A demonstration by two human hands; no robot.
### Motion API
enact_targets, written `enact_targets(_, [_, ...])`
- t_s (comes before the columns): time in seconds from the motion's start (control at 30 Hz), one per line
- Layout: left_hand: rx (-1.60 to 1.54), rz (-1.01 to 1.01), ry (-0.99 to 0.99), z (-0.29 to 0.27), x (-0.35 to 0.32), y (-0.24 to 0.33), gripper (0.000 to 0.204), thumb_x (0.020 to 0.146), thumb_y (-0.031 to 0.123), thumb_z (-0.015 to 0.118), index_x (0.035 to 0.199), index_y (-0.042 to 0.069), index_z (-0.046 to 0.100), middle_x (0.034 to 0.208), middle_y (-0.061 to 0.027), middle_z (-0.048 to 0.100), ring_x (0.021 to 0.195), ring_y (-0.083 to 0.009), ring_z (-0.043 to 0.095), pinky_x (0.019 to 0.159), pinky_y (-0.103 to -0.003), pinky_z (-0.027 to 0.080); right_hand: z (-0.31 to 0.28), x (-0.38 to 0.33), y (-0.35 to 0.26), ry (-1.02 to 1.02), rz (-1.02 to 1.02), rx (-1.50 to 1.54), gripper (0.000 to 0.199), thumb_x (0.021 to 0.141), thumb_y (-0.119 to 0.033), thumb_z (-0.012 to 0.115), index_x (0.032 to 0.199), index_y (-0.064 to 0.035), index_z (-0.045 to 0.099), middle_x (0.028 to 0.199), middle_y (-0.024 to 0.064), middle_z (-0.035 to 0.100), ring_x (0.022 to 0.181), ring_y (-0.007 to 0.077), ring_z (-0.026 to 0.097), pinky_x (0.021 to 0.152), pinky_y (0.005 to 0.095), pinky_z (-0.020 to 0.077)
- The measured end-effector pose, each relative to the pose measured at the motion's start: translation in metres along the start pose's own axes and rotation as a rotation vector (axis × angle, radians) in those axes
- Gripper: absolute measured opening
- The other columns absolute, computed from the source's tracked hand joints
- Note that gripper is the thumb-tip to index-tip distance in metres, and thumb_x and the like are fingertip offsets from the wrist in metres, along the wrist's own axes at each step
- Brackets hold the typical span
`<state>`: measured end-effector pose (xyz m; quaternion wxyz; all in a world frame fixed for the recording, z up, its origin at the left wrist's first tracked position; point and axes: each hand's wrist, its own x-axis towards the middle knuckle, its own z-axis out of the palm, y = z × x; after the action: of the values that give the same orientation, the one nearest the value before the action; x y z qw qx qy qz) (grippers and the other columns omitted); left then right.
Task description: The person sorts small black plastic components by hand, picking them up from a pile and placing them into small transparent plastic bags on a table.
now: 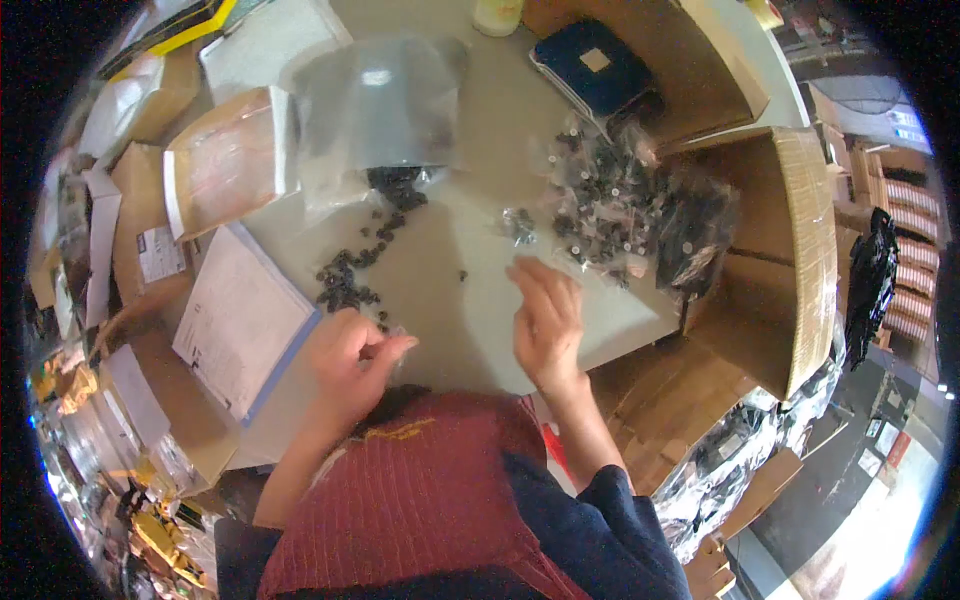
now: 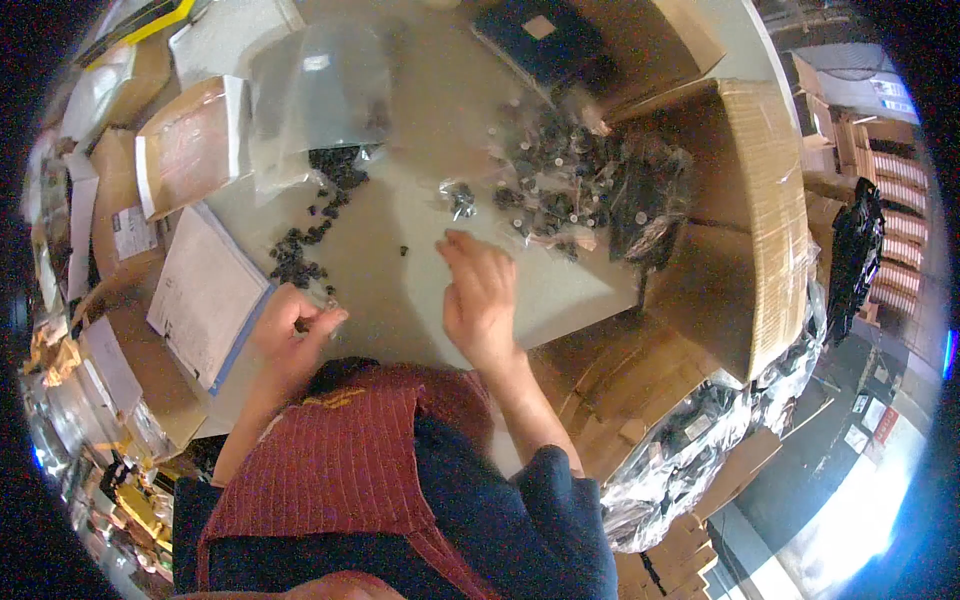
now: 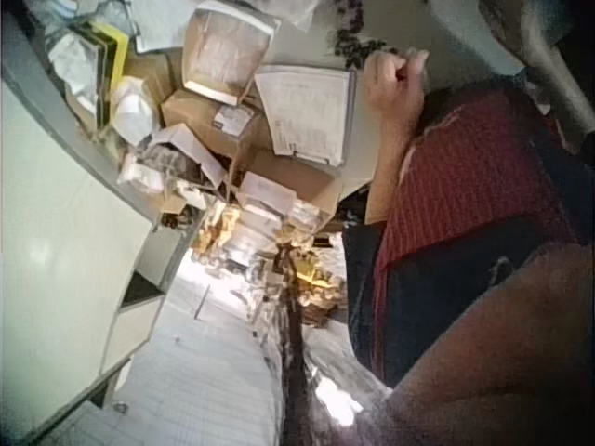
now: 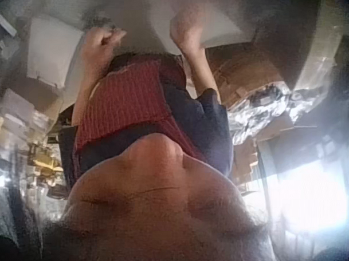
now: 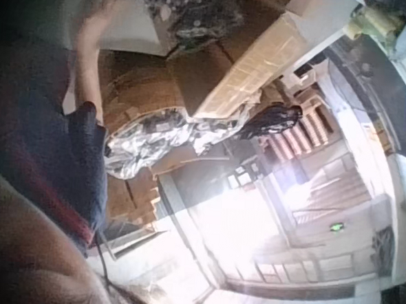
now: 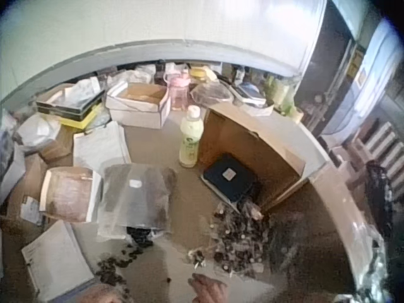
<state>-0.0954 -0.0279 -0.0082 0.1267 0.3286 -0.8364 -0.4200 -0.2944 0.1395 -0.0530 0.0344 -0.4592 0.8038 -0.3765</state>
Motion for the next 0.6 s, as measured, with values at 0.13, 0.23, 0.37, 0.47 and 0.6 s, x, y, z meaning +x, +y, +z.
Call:
enact_targets(0.13, [-0.079, -0.023, -0.047, 0.001, 0.002, 0.013, 0.024, 0.081, 0.015, 0.080, 0.081, 0.004, 0.059, 0.077, -0.0071, 0.054, 0.071, -0.0197, 0.053, 0.064, -0.032, 0.043, 0.002, -0.005, -0.038, -0.048, -0.129, 0.157, 0.054, 0.068, 0.009, 0.056, 0.120, -0.0008, 0.064, 0.124, 0.0145, 0.062, 0.110, 0.0338, 0.059, 0.097, 0.0445, 0.0440])
enact_targets(0.23, [-0.014, 0.062, -0.060, 0.006, -0.006, 0.007, 0.023, 0.080, 0.014, 0.079, 0.091, 0.004, 0.061, 0.086, -0.0083, 0.057, 0.077, -0.0228, 0.057, 0.067, -0.033, 0.046, -0.006, -0.005, -0.058, -0.065, -0.198, 0.185, 0.050, 0.068, 0.009, 0.058, 0.116, -0.0026, 0.066, 0.120, 0.0115, 0.065, 0.110, 0.0308, 0.059, 0.101, 0.0481, 0.0409])
enact_targets(0.37, [0.004, 0.232, -0.038, 0.008, -0.012, 0.013, 0.025, 0.079, 0.016, 0.078, 0.100, 0.006, 0.066, 0.094, -0.0123, 0.064, 0.091, -0.0321, 0.062, 0.076, -0.041, 0.051, -0.012, -0.006, -0.068, -0.155, -0.441, 0.130, 0.052, 0.063, 0.003, 0.062, 0.114, -0.0052, 0.066, 0.120, 0.0071, 0.064, 0.119, 0.0298, 0.054, 0.112, 0.0598, 0.0288])
enact_targets(0.47, [0.009, 0.248, -0.095, 0.007, -0.018, 0.014, 0.026, 0.078, 0.014, 0.078, 0.099, 0.005, 0.066, 0.096, -0.0122, 0.064, 0.094, -0.0324, 0.062, 0.077, -0.042, 0.051, -0.005, -0.010, -0.071, -0.228, -0.487, 0.034, 0.052, 0.061, 0.001, 0.063, 0.112, -0.0061, 0.067, 0.118, 0.0047, 0.064, 0.122, 0.0299, 0.053, 0.115, 0.0627, 0.0219])
enact_targets(0.6, [0.074, 0.322, -0.078, 0.008, -0.024, 0.004, 0.028, 0.076, 0.012, 0.078, 0.100, 0.005, 0.066, 0.096, -0.0127, 0.063, 0.094, -0.0330, 0.061, 0.076, -0.043, 0.051, -0.001, -0.014, -0.079, -0.306, -0.432, 0.045, 0.051, 0.062, 0.009, 0.057, 0.109, -0.0067, 0.068, 0.114, 0.0075, 0.067, 0.121, 0.0318, 0.056, 0.114, 0.0624, 0.0206])
